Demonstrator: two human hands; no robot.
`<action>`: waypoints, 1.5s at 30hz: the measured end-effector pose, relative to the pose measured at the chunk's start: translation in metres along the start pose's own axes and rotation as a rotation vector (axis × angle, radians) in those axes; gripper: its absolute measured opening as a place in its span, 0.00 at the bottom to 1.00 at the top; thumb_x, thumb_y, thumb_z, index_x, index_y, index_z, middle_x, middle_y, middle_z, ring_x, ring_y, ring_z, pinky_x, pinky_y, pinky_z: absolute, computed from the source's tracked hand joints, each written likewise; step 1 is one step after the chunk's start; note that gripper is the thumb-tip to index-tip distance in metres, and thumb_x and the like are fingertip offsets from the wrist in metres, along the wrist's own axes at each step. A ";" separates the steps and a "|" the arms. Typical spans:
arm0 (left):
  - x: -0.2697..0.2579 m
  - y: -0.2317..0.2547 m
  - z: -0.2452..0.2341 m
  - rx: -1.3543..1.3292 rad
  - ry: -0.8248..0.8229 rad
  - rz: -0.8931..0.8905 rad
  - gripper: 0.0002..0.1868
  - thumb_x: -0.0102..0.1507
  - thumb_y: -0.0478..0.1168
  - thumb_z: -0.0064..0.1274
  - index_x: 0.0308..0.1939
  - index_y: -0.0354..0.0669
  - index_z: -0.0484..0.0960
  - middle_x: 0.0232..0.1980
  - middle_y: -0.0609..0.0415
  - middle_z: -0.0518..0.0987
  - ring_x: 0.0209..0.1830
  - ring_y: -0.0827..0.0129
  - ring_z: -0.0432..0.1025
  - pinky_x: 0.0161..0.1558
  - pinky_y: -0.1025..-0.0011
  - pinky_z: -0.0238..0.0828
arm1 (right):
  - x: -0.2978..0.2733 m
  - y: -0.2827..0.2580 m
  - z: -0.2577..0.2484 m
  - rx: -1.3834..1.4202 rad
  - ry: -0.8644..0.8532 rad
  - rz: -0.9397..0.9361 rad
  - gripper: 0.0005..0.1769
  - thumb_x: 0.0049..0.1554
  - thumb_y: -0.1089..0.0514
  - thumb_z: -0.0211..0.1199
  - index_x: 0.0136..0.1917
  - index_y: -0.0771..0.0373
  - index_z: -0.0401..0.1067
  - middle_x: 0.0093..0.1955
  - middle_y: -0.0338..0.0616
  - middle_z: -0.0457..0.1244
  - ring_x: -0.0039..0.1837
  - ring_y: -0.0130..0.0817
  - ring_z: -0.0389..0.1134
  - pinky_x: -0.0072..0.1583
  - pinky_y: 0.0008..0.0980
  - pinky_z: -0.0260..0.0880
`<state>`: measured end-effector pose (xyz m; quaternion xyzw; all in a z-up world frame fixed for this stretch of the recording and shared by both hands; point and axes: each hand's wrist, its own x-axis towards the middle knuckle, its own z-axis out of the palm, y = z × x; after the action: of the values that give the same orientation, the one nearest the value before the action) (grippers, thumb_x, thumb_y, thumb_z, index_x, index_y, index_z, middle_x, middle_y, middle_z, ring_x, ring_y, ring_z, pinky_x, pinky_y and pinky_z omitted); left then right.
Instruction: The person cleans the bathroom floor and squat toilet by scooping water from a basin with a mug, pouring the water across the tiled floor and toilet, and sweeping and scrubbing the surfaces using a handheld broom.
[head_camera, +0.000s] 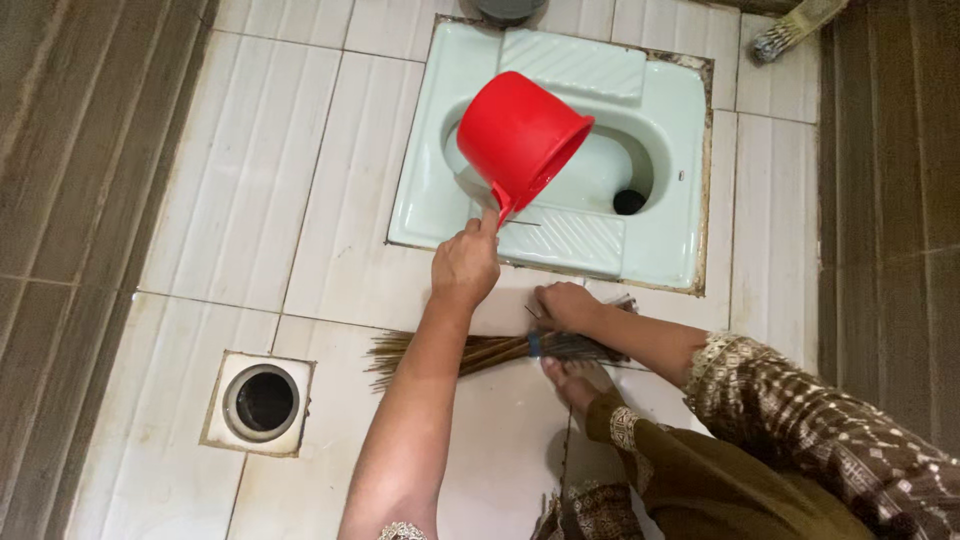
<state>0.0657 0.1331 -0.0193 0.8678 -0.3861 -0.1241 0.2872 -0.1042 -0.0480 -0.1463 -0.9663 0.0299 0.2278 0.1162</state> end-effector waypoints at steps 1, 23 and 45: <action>-0.002 -0.001 0.000 0.001 0.005 0.007 0.11 0.66 0.36 0.48 0.52 0.42 0.69 0.46 0.40 0.80 0.44 0.44 0.78 0.45 0.47 0.74 | 0.002 -0.003 0.002 -0.002 0.001 -0.004 0.23 0.48 0.45 0.67 0.46 0.66 0.71 0.43 0.57 0.69 0.48 0.57 0.72 0.50 0.51 0.73; -0.005 -0.001 -0.010 -0.017 -0.022 -0.032 0.12 0.67 0.37 0.46 0.55 0.41 0.69 0.46 0.39 0.80 0.44 0.43 0.77 0.46 0.48 0.73 | 0.025 -0.022 0.029 -0.055 -0.040 -0.010 0.10 0.53 0.56 0.62 0.46 0.62 0.74 0.46 0.56 0.70 0.52 0.54 0.72 0.53 0.49 0.73; -0.032 -0.022 0.004 0.111 0.048 0.031 0.18 0.60 0.30 0.47 0.56 0.38 0.70 0.42 0.40 0.79 0.39 0.45 0.79 0.41 0.51 0.76 | 0.094 0.014 -0.058 -0.087 0.488 0.017 0.11 0.55 0.55 0.61 0.50 0.61 0.74 0.48 0.54 0.67 0.49 0.55 0.70 0.50 0.52 0.72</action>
<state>0.0560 0.1668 -0.0362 0.8790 -0.3987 -0.0771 0.2499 0.0035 -0.0761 -0.1409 -0.9965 0.0553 -0.0105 0.0621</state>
